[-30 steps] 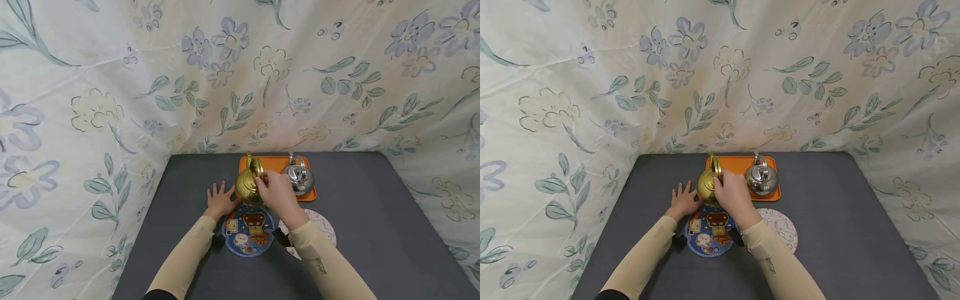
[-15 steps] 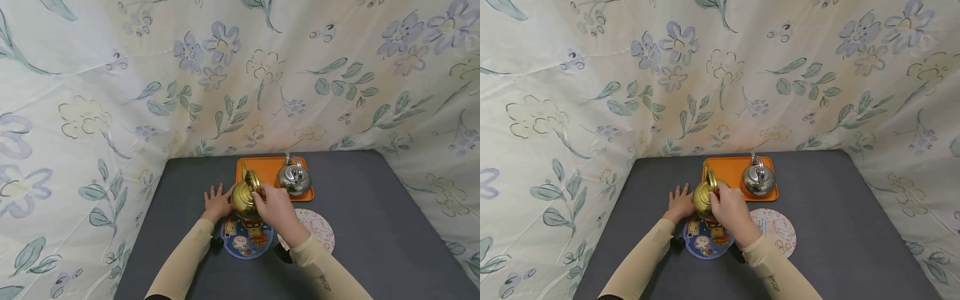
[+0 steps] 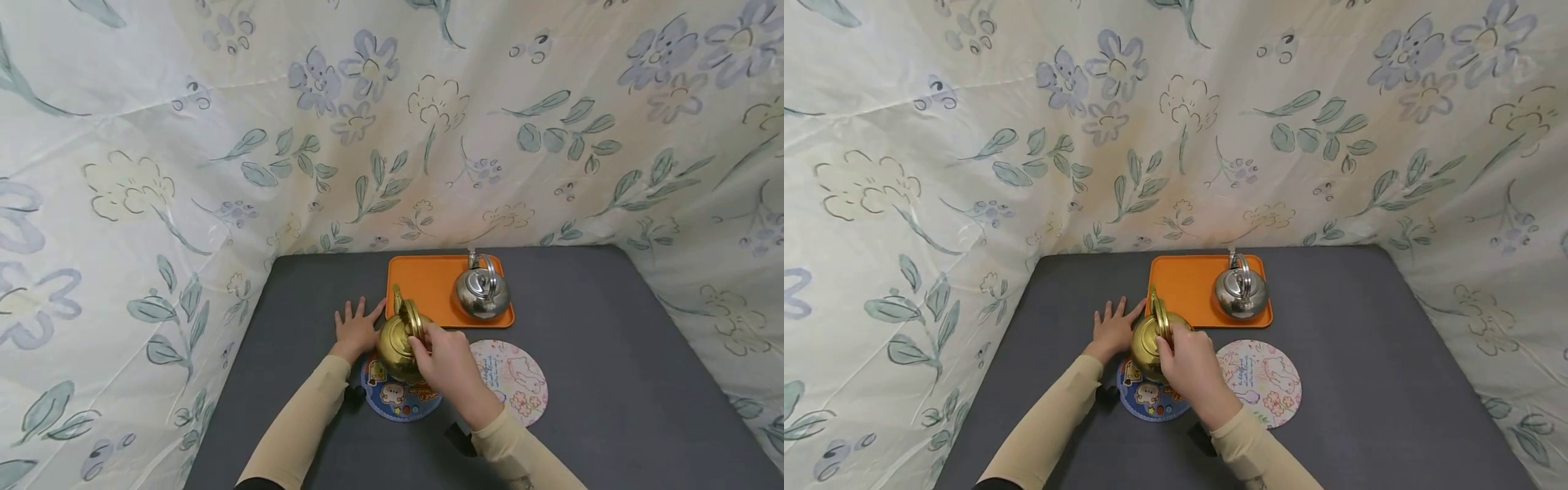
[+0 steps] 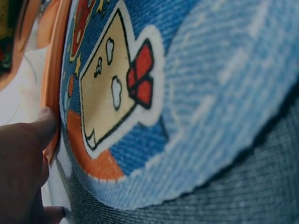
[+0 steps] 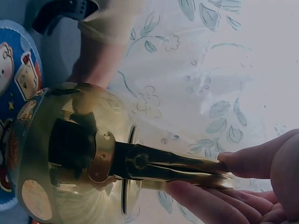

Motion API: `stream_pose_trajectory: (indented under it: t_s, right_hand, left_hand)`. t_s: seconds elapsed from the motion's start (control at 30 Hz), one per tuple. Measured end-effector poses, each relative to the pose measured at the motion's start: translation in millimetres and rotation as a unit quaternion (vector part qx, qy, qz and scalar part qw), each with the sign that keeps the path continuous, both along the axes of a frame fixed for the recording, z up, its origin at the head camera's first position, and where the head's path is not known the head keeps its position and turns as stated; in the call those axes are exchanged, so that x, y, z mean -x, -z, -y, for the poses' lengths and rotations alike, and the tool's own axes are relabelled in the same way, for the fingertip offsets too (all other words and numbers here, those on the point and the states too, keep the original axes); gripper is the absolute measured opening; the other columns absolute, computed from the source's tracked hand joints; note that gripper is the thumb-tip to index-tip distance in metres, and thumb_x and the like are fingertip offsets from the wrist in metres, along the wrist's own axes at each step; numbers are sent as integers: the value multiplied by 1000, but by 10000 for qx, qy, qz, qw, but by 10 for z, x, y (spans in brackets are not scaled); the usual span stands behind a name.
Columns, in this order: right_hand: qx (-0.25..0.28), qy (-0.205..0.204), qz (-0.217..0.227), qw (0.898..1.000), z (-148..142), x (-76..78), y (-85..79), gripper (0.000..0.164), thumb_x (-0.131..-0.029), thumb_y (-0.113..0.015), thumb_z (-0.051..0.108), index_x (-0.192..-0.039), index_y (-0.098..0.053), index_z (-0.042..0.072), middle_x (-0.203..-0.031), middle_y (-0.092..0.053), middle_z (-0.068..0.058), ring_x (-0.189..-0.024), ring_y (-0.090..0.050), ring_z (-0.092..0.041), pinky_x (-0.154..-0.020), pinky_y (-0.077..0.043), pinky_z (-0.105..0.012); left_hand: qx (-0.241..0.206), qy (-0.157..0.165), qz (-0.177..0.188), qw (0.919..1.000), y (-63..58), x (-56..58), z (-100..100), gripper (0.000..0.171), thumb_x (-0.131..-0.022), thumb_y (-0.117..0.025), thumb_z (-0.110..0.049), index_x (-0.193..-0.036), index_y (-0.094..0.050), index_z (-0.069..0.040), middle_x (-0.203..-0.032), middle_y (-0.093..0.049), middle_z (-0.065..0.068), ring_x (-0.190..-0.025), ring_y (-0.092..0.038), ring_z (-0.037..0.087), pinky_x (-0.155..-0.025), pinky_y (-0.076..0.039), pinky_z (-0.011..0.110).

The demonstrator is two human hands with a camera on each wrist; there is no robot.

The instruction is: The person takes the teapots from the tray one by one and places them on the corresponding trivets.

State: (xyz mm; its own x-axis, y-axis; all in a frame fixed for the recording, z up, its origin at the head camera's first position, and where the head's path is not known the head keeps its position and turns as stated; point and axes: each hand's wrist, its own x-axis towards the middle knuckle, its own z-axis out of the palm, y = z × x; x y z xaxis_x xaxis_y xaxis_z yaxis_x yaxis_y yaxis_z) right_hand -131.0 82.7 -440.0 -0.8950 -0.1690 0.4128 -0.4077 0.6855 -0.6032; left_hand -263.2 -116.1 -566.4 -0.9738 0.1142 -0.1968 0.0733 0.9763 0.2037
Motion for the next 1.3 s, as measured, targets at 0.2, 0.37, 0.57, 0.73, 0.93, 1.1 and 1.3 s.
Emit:
stream_pose_trajectory:
  t_s: [0.2, 0.37, 0.57, 0.73, 0.93, 1.1, 1.3]
  right_hand:
    - [51, -33, 46, 10000, 73, -86, 103, 11, -92, -74, 10, -93, -69, 1, -65, -66, -2, -45, -48, -1, -43, -38, -16]
    - [17, -85, 112, 9999, 105, -119, 144, 10, -92, -75, 11, -91, -69, 3, -60, -59, 4, -43, -41, 1, -42, -35, -16]
    - [-51, -150, 156, 9998, 111, -122, 192, 12, -92, -75, 13, -91, -69, 2, -59, -57, 5, -44, -40, 2, -42, -34, -16]
    - [-44, -113, 242, 9996, 101, -107, 212, 12, -92, -74, 13, -90, -69, 3, -60, -58, 5, -45, -41, 2, -43, -35, -17]
    - [-72, -89, 257, 9996, 97, -94, 243, 12, -92, -75, 13, -90, -69, 3, -59, -56, 6, -44, -40, 2, -42, -34, -16]
    - [-64, -140, 176, 9997, 100, -96, 255, 11, -92, -75, 13, -90, -69, 4, -58, -54, 7, -44, -38, 3, -41, -33, -16]
    - [-58, -143, 188, 9997, 95, -76, 255, 12, -92, -75, 13, -89, -69, 3, -57, -52, 8, -43, -37, 3, -41, -32, -16]
  left_hand:
    - [149, 22, -60, 9999, 37, 16, 8, 71, -97, -49, -65, -160, -23, -45, -169, -16, 11, -154, -10, 47, -119, -9, 69]
    - [167, 20, -48, 9998, 36, 16, 10, 69, -99, -50, -62, -159, -22, -47, -169, -17, 10, -154, -11, 47, -119, -10, 70]
    - [144, -47, 20, 9999, 63, 12, 8, 68, -98, -52, -61, -159, -22, -48, -169, -17, 10, -154, -10, 46, -120, -10, 69]
    - [145, -42, 22, 9999, 77, 40, -11, 68, -98, -49, -64, -159, -21, -49, -170, -16, 9, -155, -9, 46, -119, -10, 69]
    - [153, -28, 29, 9999, 62, 51, -22, 69, -98, -48, -67, -159, -20, -50, -170, -16, 8, -155, -9, 45, -120, -10, 69]
    - [134, -26, 10, 9999, 62, 60, -17, 68, -98, -47, -66, -158, -21, -50, -170, -16, 9, -155, -9, 46, -120, -11, 69]
    - [162, -48, 14, 9999, 54, 76, -23, 68, -98, -47, -66, -159, -20, -50, -170, -16, 8, -155, -9, 45, -120, -10, 69]
